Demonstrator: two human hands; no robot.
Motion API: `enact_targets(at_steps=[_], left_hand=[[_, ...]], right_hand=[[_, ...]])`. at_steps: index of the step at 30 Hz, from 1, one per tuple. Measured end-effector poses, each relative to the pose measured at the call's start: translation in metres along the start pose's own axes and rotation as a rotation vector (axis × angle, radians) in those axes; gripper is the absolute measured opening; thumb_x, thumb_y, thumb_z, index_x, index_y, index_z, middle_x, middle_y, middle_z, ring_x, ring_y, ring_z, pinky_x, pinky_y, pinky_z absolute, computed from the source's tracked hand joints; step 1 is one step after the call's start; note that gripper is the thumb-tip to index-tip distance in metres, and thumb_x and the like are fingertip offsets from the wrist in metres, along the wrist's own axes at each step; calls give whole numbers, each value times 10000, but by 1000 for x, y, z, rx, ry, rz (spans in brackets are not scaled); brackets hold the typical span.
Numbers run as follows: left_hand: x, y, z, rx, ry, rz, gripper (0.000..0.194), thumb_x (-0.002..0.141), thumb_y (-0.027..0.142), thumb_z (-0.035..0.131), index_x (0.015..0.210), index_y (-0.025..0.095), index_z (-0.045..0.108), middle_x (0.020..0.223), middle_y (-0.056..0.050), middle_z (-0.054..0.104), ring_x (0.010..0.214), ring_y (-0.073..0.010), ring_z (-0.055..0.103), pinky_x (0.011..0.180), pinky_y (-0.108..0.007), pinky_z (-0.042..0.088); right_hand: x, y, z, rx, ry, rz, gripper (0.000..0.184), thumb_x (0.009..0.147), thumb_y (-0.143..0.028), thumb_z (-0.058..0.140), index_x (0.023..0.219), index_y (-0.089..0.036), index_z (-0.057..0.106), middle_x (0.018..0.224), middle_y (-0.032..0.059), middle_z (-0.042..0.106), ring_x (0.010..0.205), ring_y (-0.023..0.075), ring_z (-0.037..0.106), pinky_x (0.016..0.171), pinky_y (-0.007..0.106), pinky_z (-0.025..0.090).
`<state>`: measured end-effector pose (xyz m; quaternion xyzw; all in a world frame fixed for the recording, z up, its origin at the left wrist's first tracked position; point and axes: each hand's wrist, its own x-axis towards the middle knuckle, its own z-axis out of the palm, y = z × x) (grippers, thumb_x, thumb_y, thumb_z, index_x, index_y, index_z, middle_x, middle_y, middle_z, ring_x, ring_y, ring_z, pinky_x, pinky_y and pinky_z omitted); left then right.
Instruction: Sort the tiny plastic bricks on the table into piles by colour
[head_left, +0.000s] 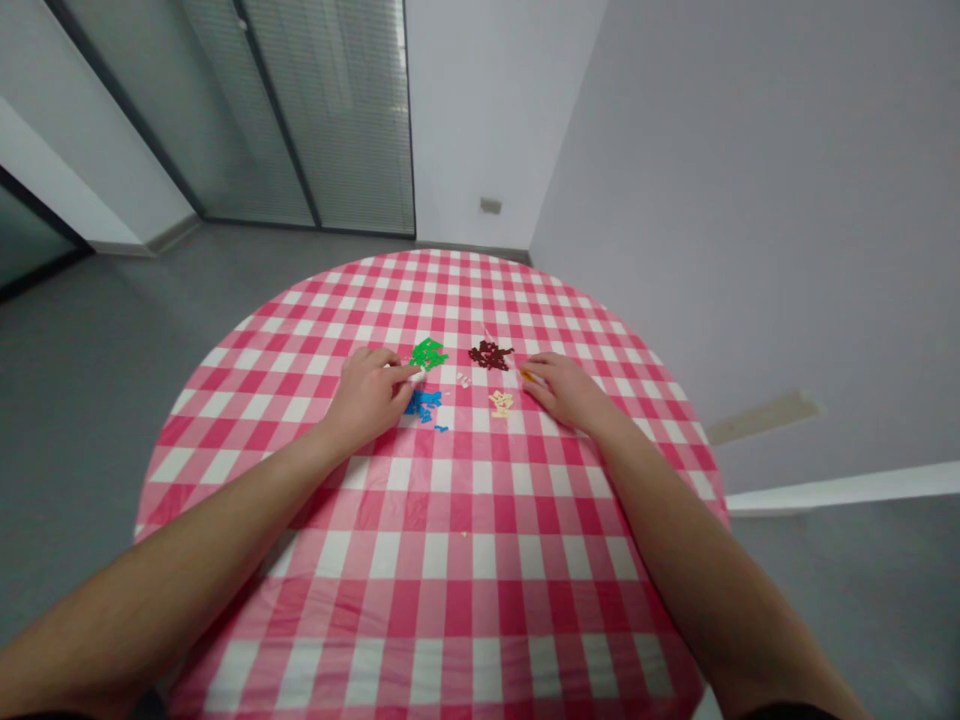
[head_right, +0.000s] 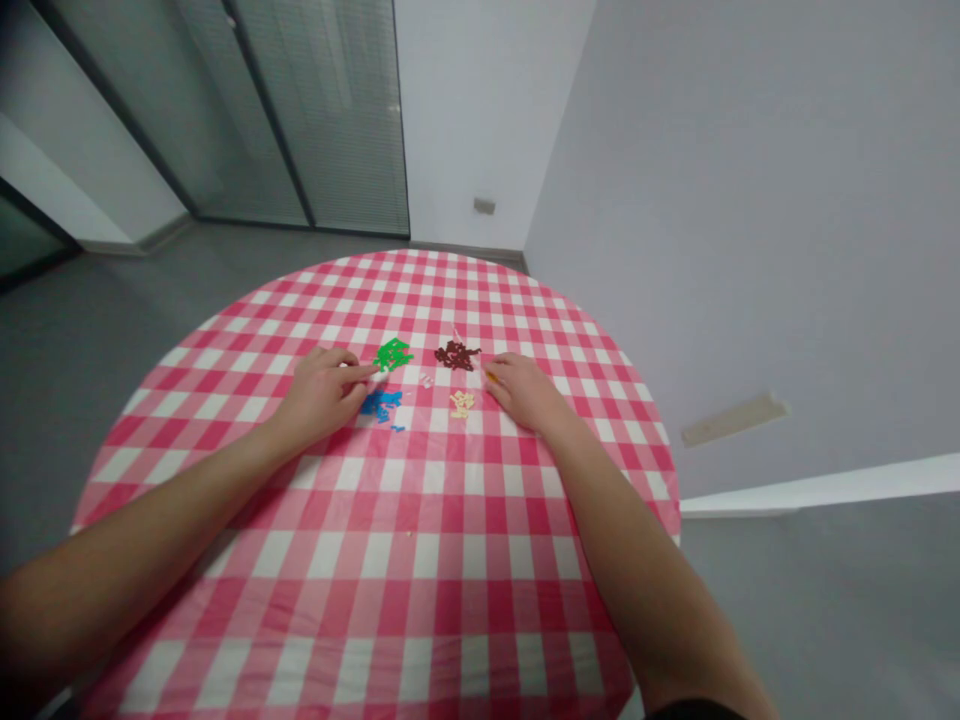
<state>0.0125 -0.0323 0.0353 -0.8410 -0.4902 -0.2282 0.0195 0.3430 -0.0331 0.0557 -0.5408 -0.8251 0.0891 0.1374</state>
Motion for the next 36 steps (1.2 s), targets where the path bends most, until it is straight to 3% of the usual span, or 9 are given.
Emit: enact_targets(at_steps=[6,12,17,26,36], left_hand=[[-3,2,3,-12,-4,-10,348,957,338,485,1047,230,803,962,-97,699,892,-255,574,821,-418,414],[-3,4,1,-56,-32,-9,320,927,289,505,998,231,812,952,-94,719,893,-264,608,803,-419,437],[0,5,-3,-113,-81,-9,330,887,234,503,988,212,817,947,-94,746,903,-273,642,814,-425,462],[0,6,-4,-123,-91,-6,336,869,215,501,971,210,821,948,-95,751,906,-275,662,821,-420,481],[0,3,-1,-146,-103,-10,329,854,213,501,947,190,816,948,-94,755,895,-269,669,832,-412,486]], right_hand=[[3,7,17,-57,45,-8,387,1032,-356,447,1259,-161,693,1165,160,673,1086,282,597,972,426,467],[6,6,27,-32,116,62,313,1011,-349,503,1083,-162,744,1044,127,688,986,245,622,883,362,477],[4,8,26,-46,123,87,287,1001,-287,504,1034,-138,747,1008,120,690,925,225,625,828,342,482],[8,8,17,-165,56,73,321,1022,-325,486,1058,-132,741,1021,125,702,922,227,623,777,321,456],[22,54,14,-302,84,193,285,982,-273,483,913,-149,729,964,134,715,888,244,626,747,326,436]])
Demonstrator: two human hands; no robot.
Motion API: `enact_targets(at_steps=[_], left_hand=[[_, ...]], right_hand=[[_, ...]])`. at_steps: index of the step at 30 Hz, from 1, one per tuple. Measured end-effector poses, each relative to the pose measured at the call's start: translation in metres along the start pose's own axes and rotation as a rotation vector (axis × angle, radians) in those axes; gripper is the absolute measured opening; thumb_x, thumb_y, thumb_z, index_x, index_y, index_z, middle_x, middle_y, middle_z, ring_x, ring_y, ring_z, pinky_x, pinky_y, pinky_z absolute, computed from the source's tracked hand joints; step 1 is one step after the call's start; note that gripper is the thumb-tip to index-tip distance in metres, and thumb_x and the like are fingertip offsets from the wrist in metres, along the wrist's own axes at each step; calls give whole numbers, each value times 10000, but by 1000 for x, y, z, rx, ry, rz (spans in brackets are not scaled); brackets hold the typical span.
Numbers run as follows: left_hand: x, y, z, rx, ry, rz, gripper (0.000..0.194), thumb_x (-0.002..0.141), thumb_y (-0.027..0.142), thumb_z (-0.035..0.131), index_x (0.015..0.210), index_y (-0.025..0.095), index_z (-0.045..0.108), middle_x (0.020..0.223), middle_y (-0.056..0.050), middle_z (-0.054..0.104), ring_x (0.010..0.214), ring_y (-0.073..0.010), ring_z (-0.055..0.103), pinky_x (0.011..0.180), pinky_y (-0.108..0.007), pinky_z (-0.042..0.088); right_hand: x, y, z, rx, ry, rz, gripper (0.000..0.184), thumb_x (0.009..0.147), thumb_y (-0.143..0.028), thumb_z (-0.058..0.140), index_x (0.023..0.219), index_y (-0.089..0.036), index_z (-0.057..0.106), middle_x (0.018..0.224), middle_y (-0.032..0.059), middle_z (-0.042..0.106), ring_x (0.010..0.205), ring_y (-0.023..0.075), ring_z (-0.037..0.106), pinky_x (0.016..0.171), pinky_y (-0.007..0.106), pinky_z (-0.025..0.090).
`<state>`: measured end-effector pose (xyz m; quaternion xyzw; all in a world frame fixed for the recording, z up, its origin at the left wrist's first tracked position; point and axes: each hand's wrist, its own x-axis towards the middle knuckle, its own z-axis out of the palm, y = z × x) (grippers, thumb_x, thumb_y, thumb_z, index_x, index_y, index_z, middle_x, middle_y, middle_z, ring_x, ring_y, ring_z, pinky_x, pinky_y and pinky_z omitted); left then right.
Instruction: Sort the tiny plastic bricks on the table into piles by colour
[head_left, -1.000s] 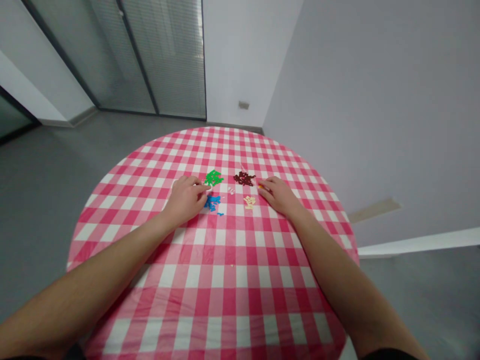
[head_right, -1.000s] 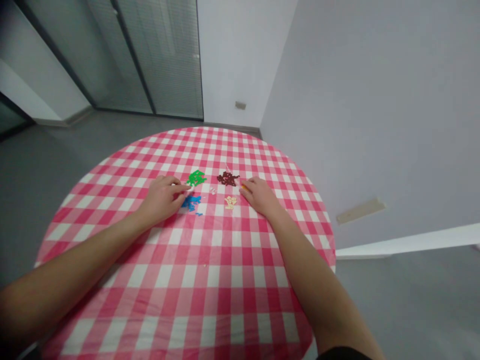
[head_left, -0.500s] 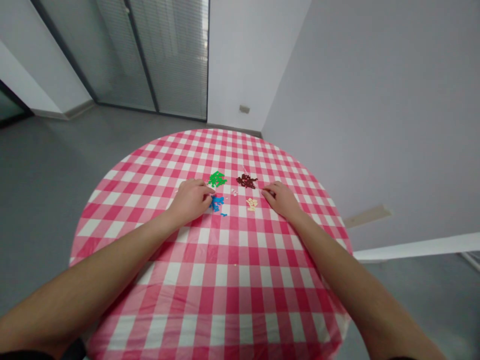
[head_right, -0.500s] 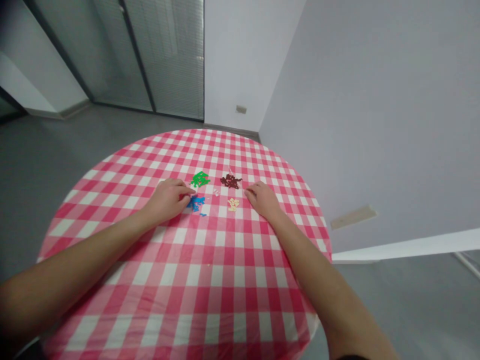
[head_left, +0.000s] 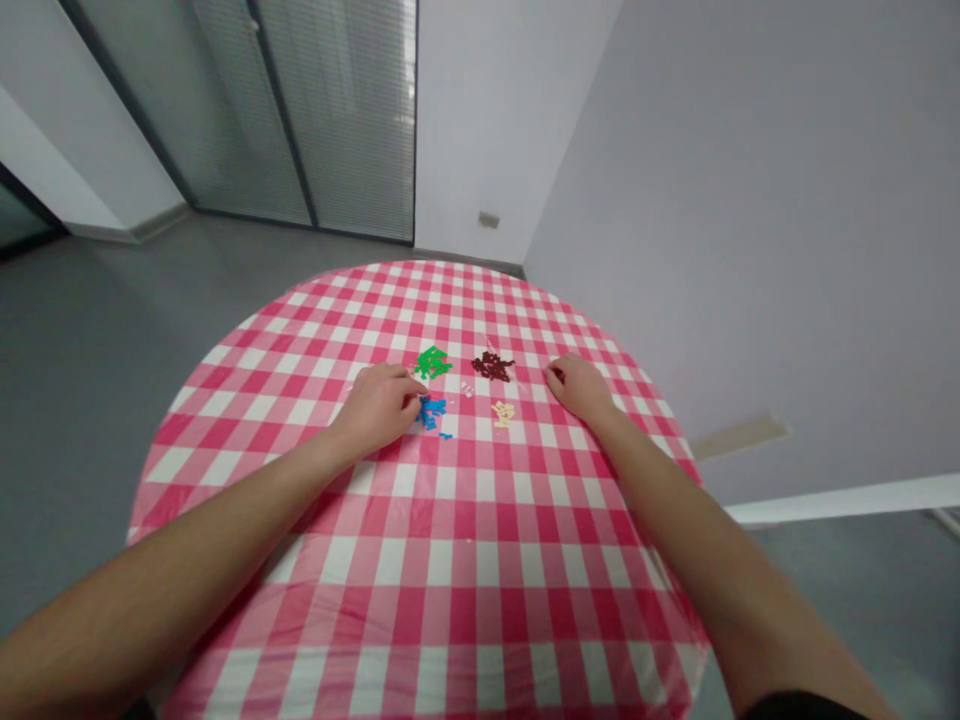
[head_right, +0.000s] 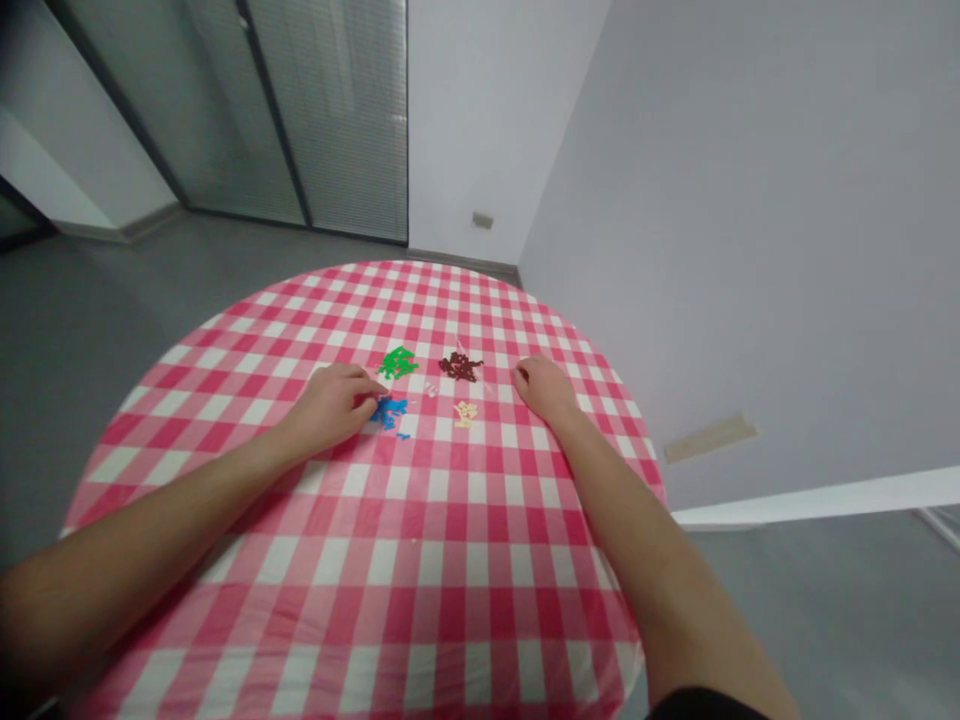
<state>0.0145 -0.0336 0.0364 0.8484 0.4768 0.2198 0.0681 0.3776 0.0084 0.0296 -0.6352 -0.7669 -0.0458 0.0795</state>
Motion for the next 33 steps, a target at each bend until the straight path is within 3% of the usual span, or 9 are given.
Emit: enact_targets(at_steps=[9,21,33], left_hand=[[-4,7,-5,-29,93,26,296,873,217,500,866,194,795,889,-71,748,865,-261,664,803,-417,459],[-5,10,-6,-40,54,-7,292,861,224,495,872,203,786,909,-67,744,890,-266,662,821,-439,447],[-6,10,-5,-51,32,-11,290,853,217,491,881,200,780,921,-68,744,902,-262,662,854,-441,451]], right_hand=[[9,53,8,-71,39,122,311,957,-292,470,882,-138,729,942,144,718,827,238,616,724,329,425],[-5,106,5,-185,51,313,299,916,-295,510,846,-136,753,911,156,738,759,230,628,660,315,426],[-11,118,0,-191,3,343,304,926,-304,505,848,-144,751,915,169,733,750,241,634,643,321,417]])
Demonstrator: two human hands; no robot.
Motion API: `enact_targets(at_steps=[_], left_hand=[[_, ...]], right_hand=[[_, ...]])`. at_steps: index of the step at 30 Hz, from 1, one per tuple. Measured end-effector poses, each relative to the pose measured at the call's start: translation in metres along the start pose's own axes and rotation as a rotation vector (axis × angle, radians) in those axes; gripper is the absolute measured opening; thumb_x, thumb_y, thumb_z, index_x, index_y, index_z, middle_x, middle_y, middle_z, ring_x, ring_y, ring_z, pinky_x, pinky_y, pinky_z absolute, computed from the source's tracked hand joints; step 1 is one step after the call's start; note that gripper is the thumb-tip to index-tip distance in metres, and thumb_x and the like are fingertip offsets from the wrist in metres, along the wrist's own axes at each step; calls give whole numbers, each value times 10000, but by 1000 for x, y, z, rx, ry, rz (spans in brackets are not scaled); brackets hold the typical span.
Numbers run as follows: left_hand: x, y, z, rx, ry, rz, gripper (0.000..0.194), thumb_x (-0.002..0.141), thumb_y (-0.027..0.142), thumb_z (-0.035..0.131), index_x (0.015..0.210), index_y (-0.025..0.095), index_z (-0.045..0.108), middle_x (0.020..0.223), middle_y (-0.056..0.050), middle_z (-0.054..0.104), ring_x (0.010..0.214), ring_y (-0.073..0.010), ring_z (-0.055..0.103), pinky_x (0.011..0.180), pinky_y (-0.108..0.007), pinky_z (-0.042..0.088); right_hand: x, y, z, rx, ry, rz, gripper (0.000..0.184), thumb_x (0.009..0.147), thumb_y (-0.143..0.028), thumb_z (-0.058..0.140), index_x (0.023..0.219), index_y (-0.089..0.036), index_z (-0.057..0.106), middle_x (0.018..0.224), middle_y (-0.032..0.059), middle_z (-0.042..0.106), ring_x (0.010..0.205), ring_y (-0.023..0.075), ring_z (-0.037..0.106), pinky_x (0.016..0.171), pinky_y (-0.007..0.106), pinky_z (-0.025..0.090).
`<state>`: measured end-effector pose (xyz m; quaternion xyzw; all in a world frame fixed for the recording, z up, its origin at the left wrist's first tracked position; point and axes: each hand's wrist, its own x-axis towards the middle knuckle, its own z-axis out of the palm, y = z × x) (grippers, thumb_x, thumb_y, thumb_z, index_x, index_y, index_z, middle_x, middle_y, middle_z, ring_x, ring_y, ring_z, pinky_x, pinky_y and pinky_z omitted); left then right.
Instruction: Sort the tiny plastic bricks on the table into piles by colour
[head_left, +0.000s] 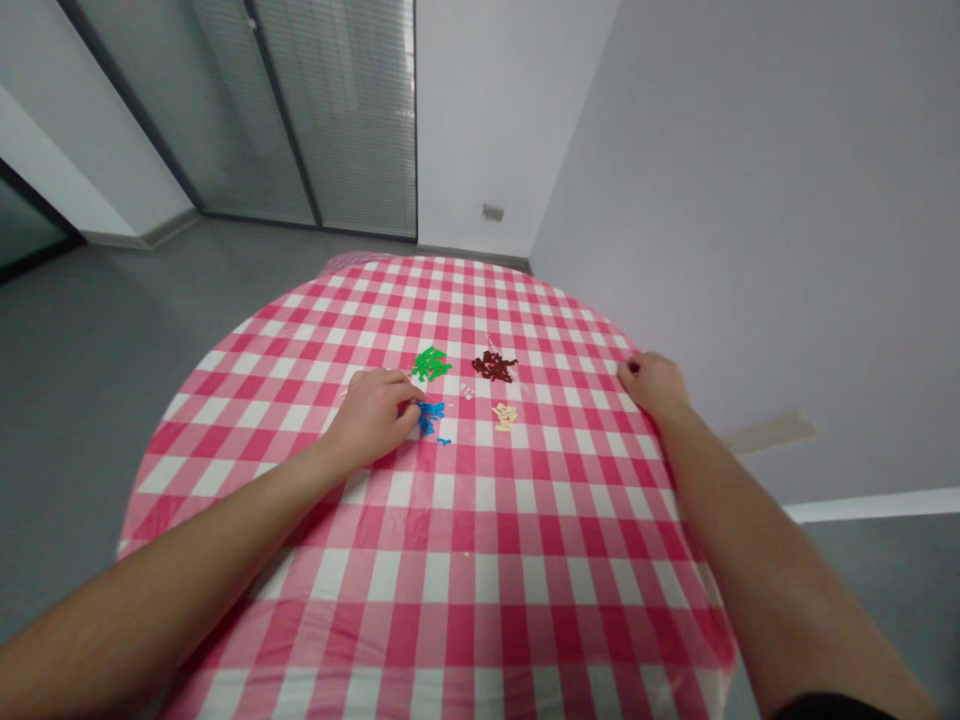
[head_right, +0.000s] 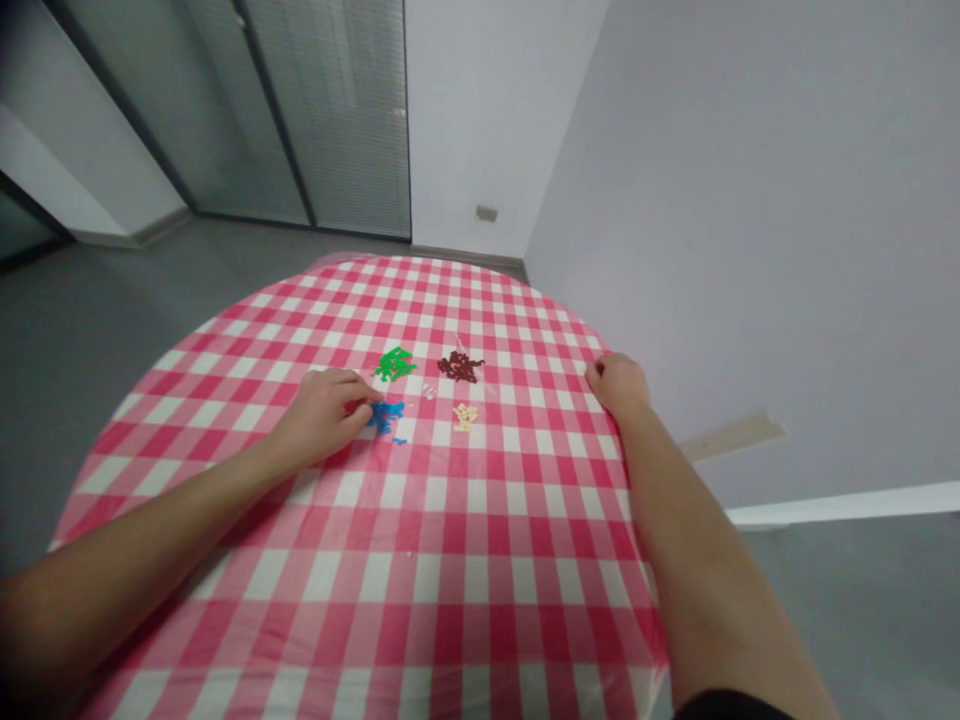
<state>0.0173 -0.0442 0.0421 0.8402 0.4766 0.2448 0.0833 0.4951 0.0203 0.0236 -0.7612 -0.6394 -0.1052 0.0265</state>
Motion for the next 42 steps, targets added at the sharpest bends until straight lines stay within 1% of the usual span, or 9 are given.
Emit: enact_targets(at_steps=[11,15,19,22,27,29,34,38,42], left_hand=[[1,0,-1,-2,-12,-7,293,853,219,495,881,203,786,912,-65,746,893,-252,664,862,-425,466],[2,2,-2,4,-10,-18,289,854,218,495,873,216,783,919,-63,750,903,-253,668,867,-424,465],[2,2,-2,9,-11,-17,289,852,216,494,876,218,782,923,-64,750,900,-255,670,848,-422,463],[2,2,-2,3,-12,-10,292,857,218,492,885,209,782,933,-70,748,902,-260,667,851,-434,462],[1,1,-2,2,2,-12,286,859,220,490,874,210,776,929,-64,748,902,-261,668,845,-438,456],[1,1,-3,1,10,-11,286,860,218,489,871,208,775,925,-63,748,899,-258,669,847,-437,456],[1,2,-3,7,2,-11,279,863,218,496,875,209,774,934,-63,748,908,-261,669,856,-438,456],[1,2,-3,9,-1,-15,281,866,221,493,877,212,773,938,-66,747,913,-263,670,851,-431,454],[1,2,-3,7,7,-6,285,867,224,488,857,215,773,920,-65,747,895,-260,675,838,-424,457]], right_hand=[[-3,1,-2,20,14,-17,413,950,-366,445,786,-153,760,872,182,733,739,257,623,663,353,432],[-1,5,-15,179,192,103,409,946,-367,446,756,-153,738,799,172,723,759,267,623,686,360,439],[-1,-3,-41,274,363,191,477,994,-333,308,961,-132,739,922,170,737,885,280,653,756,375,471],[-18,-37,-59,401,417,56,360,954,-331,433,918,-142,738,942,162,739,897,278,662,813,381,484],[-75,-120,-57,486,38,-545,265,956,-349,530,1004,-178,726,979,127,725,889,255,653,808,374,505],[-90,-143,-51,485,-2,-669,312,958,-417,578,1093,-166,705,1050,147,699,966,277,636,852,401,504],[-93,-170,-42,409,-29,-801,356,926,-490,652,1088,-175,691,1096,150,669,999,287,603,831,391,492],[-84,-179,-42,332,-2,-819,250,1009,-343,528,942,-176,702,977,127,686,951,258,600,789,358,475],[-81,-178,-41,314,19,-770,246,1000,-252,501,865,-183,695,919,117,691,891,244,598,754,347,462]])
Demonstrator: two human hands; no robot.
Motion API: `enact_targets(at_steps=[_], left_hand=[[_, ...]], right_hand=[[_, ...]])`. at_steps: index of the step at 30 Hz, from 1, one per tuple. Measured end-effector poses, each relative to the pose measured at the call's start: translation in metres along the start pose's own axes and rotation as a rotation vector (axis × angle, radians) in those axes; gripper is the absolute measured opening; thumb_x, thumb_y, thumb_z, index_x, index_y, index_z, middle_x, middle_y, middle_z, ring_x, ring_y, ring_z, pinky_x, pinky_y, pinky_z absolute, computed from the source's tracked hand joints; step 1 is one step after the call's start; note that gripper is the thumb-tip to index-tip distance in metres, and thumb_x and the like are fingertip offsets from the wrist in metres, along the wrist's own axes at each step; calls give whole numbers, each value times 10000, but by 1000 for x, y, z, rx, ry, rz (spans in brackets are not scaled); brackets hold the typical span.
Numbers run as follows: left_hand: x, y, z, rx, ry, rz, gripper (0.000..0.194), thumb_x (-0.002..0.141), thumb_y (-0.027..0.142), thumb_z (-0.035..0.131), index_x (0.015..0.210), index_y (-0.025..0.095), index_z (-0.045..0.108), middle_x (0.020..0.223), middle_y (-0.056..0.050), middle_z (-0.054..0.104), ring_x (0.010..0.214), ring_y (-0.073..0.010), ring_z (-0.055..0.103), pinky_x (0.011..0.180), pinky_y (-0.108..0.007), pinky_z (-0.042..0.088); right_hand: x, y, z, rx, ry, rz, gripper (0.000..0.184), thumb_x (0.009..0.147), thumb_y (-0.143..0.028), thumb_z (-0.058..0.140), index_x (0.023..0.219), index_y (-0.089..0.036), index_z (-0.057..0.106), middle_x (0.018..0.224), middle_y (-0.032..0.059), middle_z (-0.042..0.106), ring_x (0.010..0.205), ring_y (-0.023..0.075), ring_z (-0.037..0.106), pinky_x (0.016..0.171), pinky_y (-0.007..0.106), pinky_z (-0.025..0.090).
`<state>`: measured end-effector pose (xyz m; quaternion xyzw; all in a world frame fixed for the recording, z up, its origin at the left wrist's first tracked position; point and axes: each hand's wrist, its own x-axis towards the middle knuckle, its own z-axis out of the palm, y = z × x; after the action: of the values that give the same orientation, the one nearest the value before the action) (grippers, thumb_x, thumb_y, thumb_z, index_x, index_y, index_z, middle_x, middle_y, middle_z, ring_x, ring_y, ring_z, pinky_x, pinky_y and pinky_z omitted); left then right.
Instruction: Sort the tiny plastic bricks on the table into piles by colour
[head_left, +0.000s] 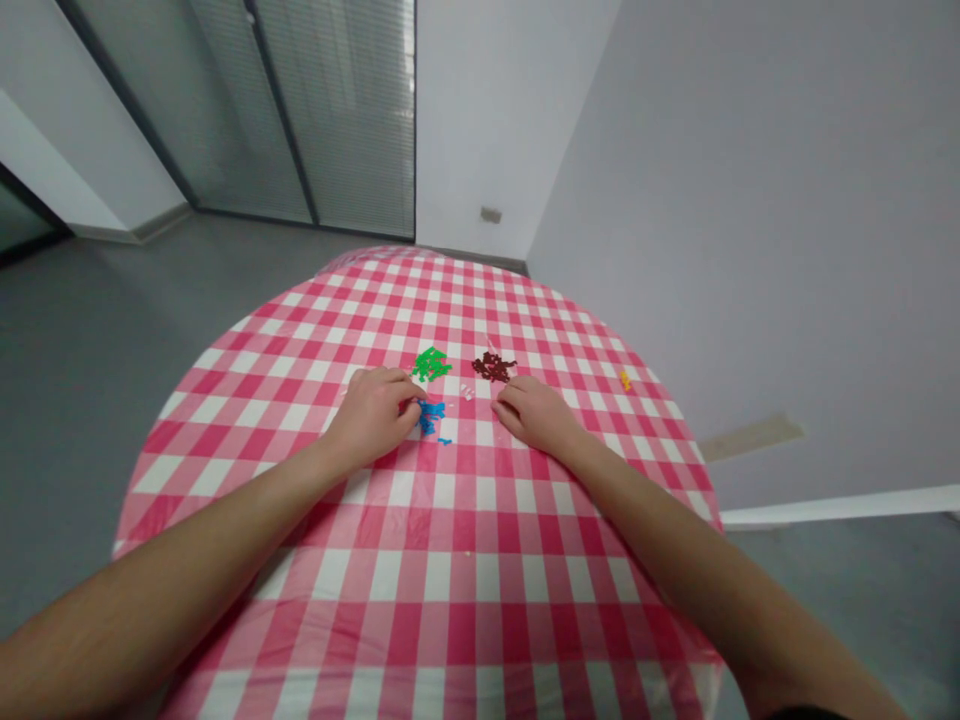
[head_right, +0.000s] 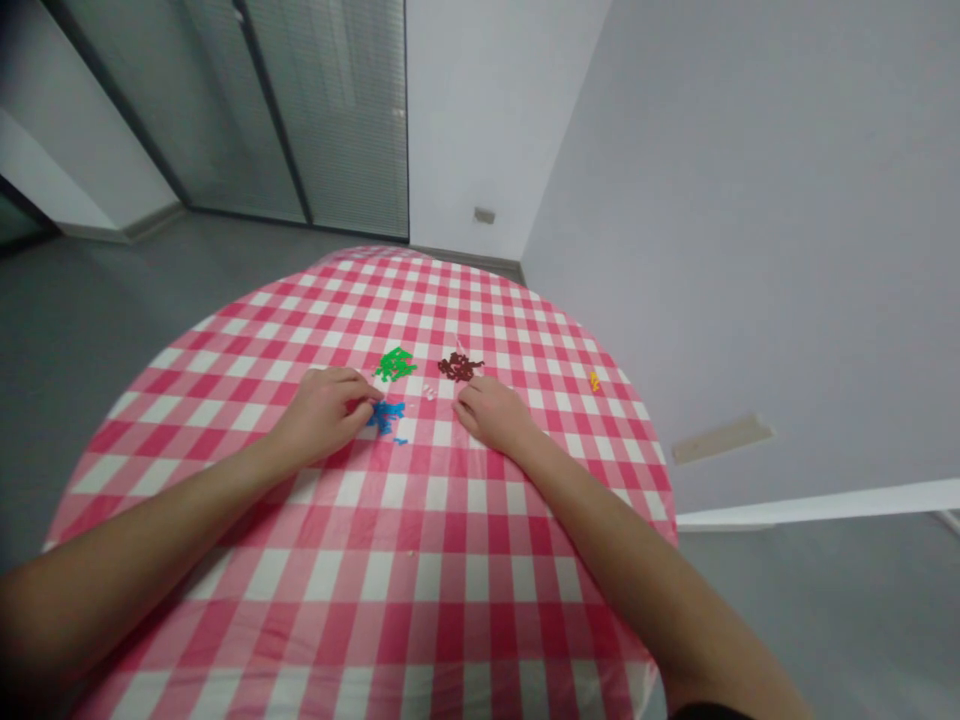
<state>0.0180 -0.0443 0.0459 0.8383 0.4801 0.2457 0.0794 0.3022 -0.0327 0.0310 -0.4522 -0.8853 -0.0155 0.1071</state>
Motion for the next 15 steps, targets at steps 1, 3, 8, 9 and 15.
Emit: enact_targets(at_steps=[1,3,8,9,15], left_hand=[[0,0,0,-1,1,3,287,868,225,487,855,214,773,918,-65,747,891,-259,676,835,-424,457],[0,0,0,-4,0,5,290,868,223,484,853,214,773,917,-65,749,887,-256,678,833,-421,457],[0,1,-1,-3,-12,4,287,866,224,489,872,210,775,926,-65,751,898,-258,676,835,-421,451],[0,1,0,-3,-12,2,284,864,223,492,874,209,776,929,-65,751,901,-258,675,839,-422,451],[0,0,1,-8,-28,-1,278,849,213,499,878,214,775,950,-63,753,918,-257,675,864,-421,459]], right_hand=[[-1,2,0,-1,5,16,241,993,-245,508,848,-185,691,908,115,690,877,242,597,743,345,458],[-3,9,-1,-11,18,47,237,981,-239,517,819,-183,681,886,113,688,856,239,597,727,339,449],[-11,35,-5,-63,21,141,278,982,-266,492,791,-171,670,823,105,680,799,232,598,705,332,426],[-13,42,-6,-77,22,168,282,981,-270,487,793,-171,672,825,105,684,793,232,599,700,332,421],[-22,87,-8,-172,41,391,306,957,-294,480,760,-174,681,831,119,701,787,234,607,679,328,404]])
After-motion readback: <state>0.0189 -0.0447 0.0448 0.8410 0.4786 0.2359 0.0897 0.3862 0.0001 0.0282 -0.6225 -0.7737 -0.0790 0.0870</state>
